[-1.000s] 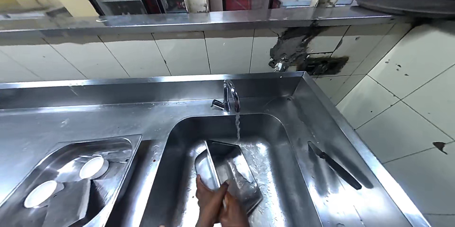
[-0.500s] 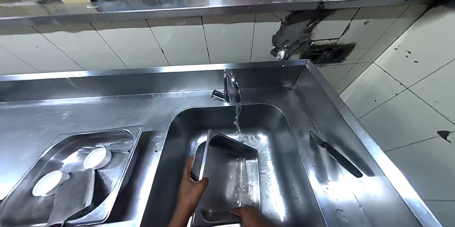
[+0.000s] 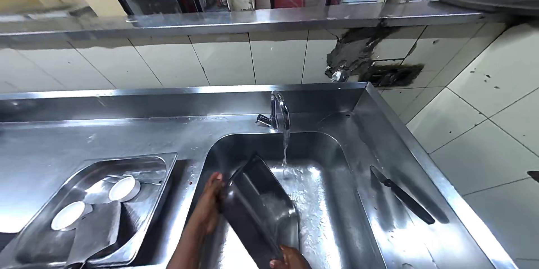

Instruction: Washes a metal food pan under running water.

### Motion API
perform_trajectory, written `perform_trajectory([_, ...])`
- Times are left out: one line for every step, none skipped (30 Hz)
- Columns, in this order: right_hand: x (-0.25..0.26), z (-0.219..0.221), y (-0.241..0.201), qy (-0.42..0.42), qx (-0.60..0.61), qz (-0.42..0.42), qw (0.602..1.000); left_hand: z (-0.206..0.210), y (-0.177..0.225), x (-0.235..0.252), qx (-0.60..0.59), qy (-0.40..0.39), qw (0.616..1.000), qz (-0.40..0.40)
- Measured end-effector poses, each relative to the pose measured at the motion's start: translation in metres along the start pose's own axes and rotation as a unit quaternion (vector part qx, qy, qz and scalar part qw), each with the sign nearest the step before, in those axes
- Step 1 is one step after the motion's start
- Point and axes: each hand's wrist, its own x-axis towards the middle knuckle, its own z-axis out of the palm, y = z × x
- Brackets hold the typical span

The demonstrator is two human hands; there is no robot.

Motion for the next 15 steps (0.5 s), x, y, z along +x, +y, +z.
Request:
perform_trajectory([0.001, -0.001, -0.017, 0.018, 0.041, 0.01, 0.999, 0.008, -0.008, -0.006, -0.011, -0.004, 1.0, -0.002])
perform_trajectory([0.004, -0.003, -0.036, 0.036, 0.075, 0.025, 0.996, 0.02, -0.021, -0.018, 0.002, -0.011, 1.0, -0.003])
perform_trajectory([0.007, -0.004, -0.054, 0.056, 0.099, 0.038, 0.993, 0.034, -0.036, -0.03, 0.037, -0.013, 0.999, 0.002])
perform_trajectory([0.012, -0.004, -0.069, 0.078, 0.111, 0.048, 0.99, 0.048, -0.053, -0.041, 0.073, -0.016, 0.997, 0.007])
perform_trajectory([0.018, -0.001, -0.078, 0.098, 0.113, 0.053, 0.987, 0.057, -0.069, -0.046, 0.102, -0.007, 0.995, 0.006])
perform_trajectory([0.023, 0.005, -0.081, 0.11, 0.108, 0.06, 0.986, 0.063, -0.078, -0.047, 0.12, 0.007, 0.993, -0.009])
perform_trajectory([0.026, 0.013, -0.08, 0.115, 0.105, 0.068, 0.986, 0.067, -0.076, -0.048, 0.129, 0.018, 0.991, -0.039])
perform_trajectory([0.026, 0.019, -0.081, 0.11, 0.101, 0.078, 0.986, 0.071, -0.058, -0.056, 0.146, 0.014, 0.986, -0.079])
perform_trajectory([0.024, 0.023, -0.084, 0.103, 0.101, 0.088, 0.986, 0.076, -0.025, -0.073, 0.168, -0.005, 0.978, -0.126])
perform_trajectory([0.021, 0.027, -0.087, 0.1, 0.102, 0.094, 0.985, 0.081, 0.01, -0.092, 0.19, -0.021, 0.97, -0.153])
perform_trajectory([0.017, 0.031, -0.09, 0.099, 0.104, 0.096, 0.985, 0.085, 0.032, -0.105, 0.199, -0.023, 0.966, -0.162])
perform_trajectory([0.012, 0.037, -0.091, 0.096, 0.104, 0.085, 0.986, 0.086, 0.041, -0.112, 0.194, -0.016, 0.968, -0.155])
perform_trajectory([0.006, 0.043, -0.09, 0.093, 0.091, 0.053, 0.99, 0.085, 0.038, -0.112, 0.179, -0.008, 0.974, -0.142])
perform_trajectory([0.001, 0.051, -0.082, 0.084, 0.068, 0.007, 0.994, 0.08, 0.027, -0.105, 0.158, -0.002, 0.979, -0.126])
perform_trajectory([-0.004, 0.057, -0.069, 0.068, 0.035, -0.044, 0.996, 0.072, 0.006, -0.091, 0.143, 0.002, 0.984, -0.11])
